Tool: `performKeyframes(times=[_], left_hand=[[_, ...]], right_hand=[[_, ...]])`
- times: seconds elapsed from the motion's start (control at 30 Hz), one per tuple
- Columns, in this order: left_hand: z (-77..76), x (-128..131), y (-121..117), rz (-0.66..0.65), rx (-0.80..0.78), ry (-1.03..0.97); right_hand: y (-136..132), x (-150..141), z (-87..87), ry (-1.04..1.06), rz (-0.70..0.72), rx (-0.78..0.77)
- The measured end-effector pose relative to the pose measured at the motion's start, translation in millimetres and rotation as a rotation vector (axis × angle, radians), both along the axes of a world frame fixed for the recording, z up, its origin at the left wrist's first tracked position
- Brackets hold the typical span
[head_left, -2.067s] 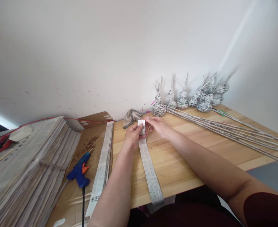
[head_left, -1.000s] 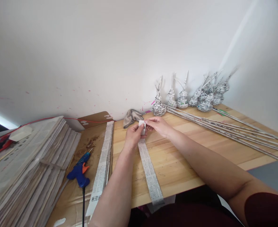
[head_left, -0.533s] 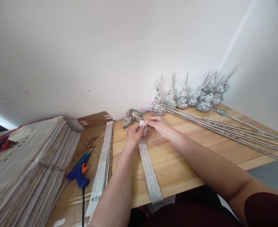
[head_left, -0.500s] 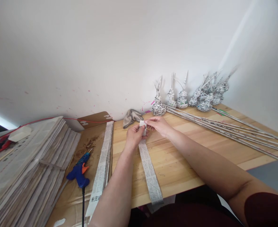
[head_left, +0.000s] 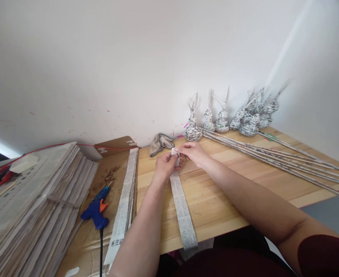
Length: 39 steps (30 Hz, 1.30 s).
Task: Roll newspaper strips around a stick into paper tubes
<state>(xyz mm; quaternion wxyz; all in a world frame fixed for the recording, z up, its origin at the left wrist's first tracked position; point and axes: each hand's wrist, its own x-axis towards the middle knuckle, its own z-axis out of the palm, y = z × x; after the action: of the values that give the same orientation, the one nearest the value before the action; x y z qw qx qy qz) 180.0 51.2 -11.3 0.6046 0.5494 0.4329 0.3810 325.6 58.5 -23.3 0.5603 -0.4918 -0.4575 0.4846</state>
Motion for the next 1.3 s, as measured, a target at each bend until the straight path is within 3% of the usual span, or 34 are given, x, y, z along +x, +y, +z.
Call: performKeyframes(times=[0.43,1.3], left_hand=[[-0.4,-4.0,3.9,0.059,-0.034,-0.062],[-4.8,3.3,2.4,0.032,-0.014,-0.020]], right_hand=[[-3.2,4.0,6.6,0.050,0.120,-0.043],[-4.6,1.3,9.0,0.045,0.017,-0.065]])
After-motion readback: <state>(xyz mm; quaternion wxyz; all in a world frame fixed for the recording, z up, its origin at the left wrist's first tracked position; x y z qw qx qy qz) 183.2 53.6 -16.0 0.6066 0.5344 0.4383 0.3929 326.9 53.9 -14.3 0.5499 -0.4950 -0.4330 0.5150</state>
